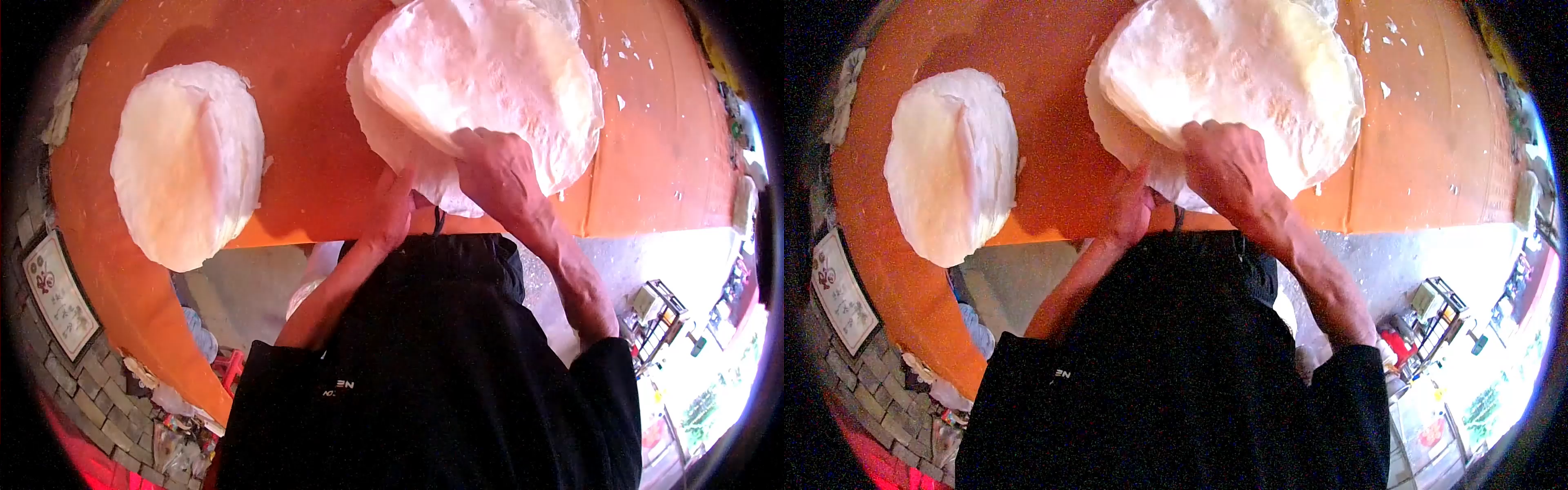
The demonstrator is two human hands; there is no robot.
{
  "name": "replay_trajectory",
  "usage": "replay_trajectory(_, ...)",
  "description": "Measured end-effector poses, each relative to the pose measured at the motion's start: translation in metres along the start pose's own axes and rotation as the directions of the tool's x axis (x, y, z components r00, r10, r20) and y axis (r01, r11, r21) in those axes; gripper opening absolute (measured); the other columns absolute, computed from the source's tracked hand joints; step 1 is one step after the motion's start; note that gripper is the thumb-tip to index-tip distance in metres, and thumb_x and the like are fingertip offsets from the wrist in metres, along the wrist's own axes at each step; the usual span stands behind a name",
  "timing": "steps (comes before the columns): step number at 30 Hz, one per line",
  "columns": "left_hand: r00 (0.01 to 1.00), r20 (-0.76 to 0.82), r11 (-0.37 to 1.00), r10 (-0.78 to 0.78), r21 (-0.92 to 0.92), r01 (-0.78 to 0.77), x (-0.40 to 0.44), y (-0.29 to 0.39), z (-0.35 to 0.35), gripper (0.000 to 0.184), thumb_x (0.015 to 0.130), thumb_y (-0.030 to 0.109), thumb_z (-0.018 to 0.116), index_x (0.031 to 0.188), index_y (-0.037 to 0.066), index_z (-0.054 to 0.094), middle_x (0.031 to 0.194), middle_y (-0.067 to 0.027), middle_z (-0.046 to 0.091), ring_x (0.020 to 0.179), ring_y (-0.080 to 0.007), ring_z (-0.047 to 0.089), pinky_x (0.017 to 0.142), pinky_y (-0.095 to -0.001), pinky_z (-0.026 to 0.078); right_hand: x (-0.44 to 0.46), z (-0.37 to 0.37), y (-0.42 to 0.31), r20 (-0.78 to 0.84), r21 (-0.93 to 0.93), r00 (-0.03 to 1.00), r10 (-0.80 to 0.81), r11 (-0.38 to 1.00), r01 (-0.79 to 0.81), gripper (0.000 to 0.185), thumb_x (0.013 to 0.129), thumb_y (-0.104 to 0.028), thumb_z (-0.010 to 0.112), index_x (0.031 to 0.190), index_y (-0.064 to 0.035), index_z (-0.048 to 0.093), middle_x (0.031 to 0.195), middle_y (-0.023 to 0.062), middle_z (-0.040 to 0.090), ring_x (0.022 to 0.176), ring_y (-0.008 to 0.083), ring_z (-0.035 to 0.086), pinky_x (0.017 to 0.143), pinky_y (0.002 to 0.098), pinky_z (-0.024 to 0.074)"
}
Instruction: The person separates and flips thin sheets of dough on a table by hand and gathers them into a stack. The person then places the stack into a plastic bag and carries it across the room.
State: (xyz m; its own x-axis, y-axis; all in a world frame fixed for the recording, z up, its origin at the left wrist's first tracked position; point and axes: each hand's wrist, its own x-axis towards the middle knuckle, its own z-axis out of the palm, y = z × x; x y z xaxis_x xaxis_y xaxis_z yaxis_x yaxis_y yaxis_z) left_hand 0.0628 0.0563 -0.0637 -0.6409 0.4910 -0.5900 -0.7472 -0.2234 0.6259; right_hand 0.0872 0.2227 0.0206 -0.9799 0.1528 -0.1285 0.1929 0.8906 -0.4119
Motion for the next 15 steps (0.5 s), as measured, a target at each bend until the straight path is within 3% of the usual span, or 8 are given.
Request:
replay_trajectory(3, 0.995, 0.052, 0.995, -0.081, 0.055, 0.079, -0.011, 0.015, 0.013, 0.037, 0.098, 0.025, 0.040, 0.127, 0.003, 0.042, 0.115, -0.0081, 0.055, 0.100, -0.0173, 0.056, 0.086, -0.0322, 0.048, 0.010, 0.007, -0.017, 0.080, 0.027, 0.996, -0.045, 0.999, 0.043, 0.015, 0.079, -0.023, 0.059, 0.081, -0.0077, 0.059, 0.072, 0.0147, 0.060, 0.071, 0.0342, 0.062, 0.060, 0.0438, 0.0492)
replay_trajectory(6, 0.996, 0.064, 0.989, -0.067, 0.140, 0.057, -0.009, 0.012, 0.008, 0.031, 0.097, 0.023, 0.039, 0.120, 0.002, 0.046, 0.107, -0.0071, 0.055, 0.095, -0.0167, 0.055, 0.082, -0.0307, 0.048, -0.001, 0.020, -0.021, 0.170, 0.051, 0.985, 0.017, 0.998, -0.026, 0.028, 0.082, -0.031, 0.059, 0.093, -0.0051, 0.061, 0.077, 0.0191, 0.061, 0.076, 0.0369, 0.061, 0.065, 0.0447, 0.0487)
replay_trajectory(8, 0.993, 0.105, 0.989, -0.047, 0.145, 0.032, -0.002, -0.010, -0.011, 0.030, 0.097, 0.023, 0.039, 0.116, 0.001, 0.047, 0.103, -0.0059, 0.055, 0.092, -0.0159, 0.054, 0.078, -0.0307, 0.048, -0.007, 0.003, -0.017, 0.077, 0.348, 0.995, -0.065, 0.937, 0.035, 0.045, 0.086, -0.037, 0.057, 0.110, 0.0010, 0.058, 0.083, 0.0237, 0.061, 0.080, 0.0400, 0.060, 0.071, 0.0458, 0.0475)
replay_trajectory(9, 0.987, 0.154, 0.989, -0.038, 0.150, 0.015, -0.005, -0.016, -0.011, 0.029, 0.097, 0.023, 0.039, 0.112, 0.000, 0.047, 0.099, -0.0048, 0.054, 0.089, -0.0151, 0.053, 0.074, -0.0307, 0.048, 0.000, -0.012, -0.018, 0.178, 0.391, 0.983, -0.045, 0.920, -0.029, 0.063, 0.086, -0.046, 0.055, 0.121, 0.0062, 0.051, 0.086, 0.0281, 0.061, 0.084, 0.0409, 0.060, 0.076, 0.0462, 0.0464)
replay_trajectory(10, 0.986, 0.162, 0.989, -0.037, 0.150, 0.013, -0.004, -0.019, -0.009, 0.029, 0.097, 0.023, 0.039, 0.112, 0.000, 0.047, 0.099, -0.0048, 0.054, 0.089, -0.0151, 0.053, 0.074, -0.0307, 0.048, 0.005, -0.016, -0.024, 0.124, 0.284, 0.992, -0.018, 0.959, -0.018, 0.065, 0.085, -0.052, 0.052, 0.115, 0.0062, 0.053, 0.080, 0.0278, 0.061, 0.077, 0.0410, 0.061, 0.071, 0.0465, 0.0480)
replay_trajectory(11, 0.967, 0.205, 0.888, 0.153, 0.402, -0.226, -0.003, -0.011, -0.001, 0.025, 0.095, 0.020, 0.041, 0.107, 0.000, 0.050, 0.094, -0.0080, 0.056, 0.086, -0.0186, 0.055, 0.072, -0.0331, 0.047, 0.014, -0.017, -0.032, 0.055, 0.170, 0.998, -0.003, 0.985, -0.006, 0.069, 0.085, -0.059, 0.049, 0.108, 0.0061, 0.056, 0.075, 0.0276, 0.060, 0.070, 0.0412, 0.061, 0.066, 0.0467, 0.0495)
replay_trajectory(13, 0.816, 0.401, 0.377, 0.416, 0.741, -0.556, -0.014, 0.002, 0.013, 0.020, 0.092, 0.015, 0.043, 0.096, 0.001, 0.056, 0.084, -0.0143, 0.060, 0.080, -0.0257, 0.058, 0.068, -0.0377, 0.046, 0.024, 0.000, -0.047, 0.108, 0.118, 0.994, 0.034, 0.992, -0.047, 0.064, 0.083, -0.055, 0.054, 0.103, 0.0053, 0.057, 0.073, 0.0261, 0.061, 0.070, 0.0406, 0.062, 0.065, 0.0461, 0.0503)
replay_trajectory(15, 0.732, 0.457, 0.257, 0.505, 0.730, -0.633, -0.021, 0.013, 0.026, 0.019, 0.089, 0.015, 0.046, 0.092, 0.002, 0.059, 0.082, -0.0192, 0.060, 0.078, -0.0321, 0.059, 0.069, -0.0410, 0.046, 0.031, 0.006, -0.046, 0.154, 0.055, 0.985, 0.074, 0.995, -0.083, 0.059, 0.080, -0.051, 0.059, 0.098, 0.0046, 0.059, 0.071, 0.0247, 0.061, 0.069, 0.0400, 0.063, 0.065, 0.0455, 0.0511)
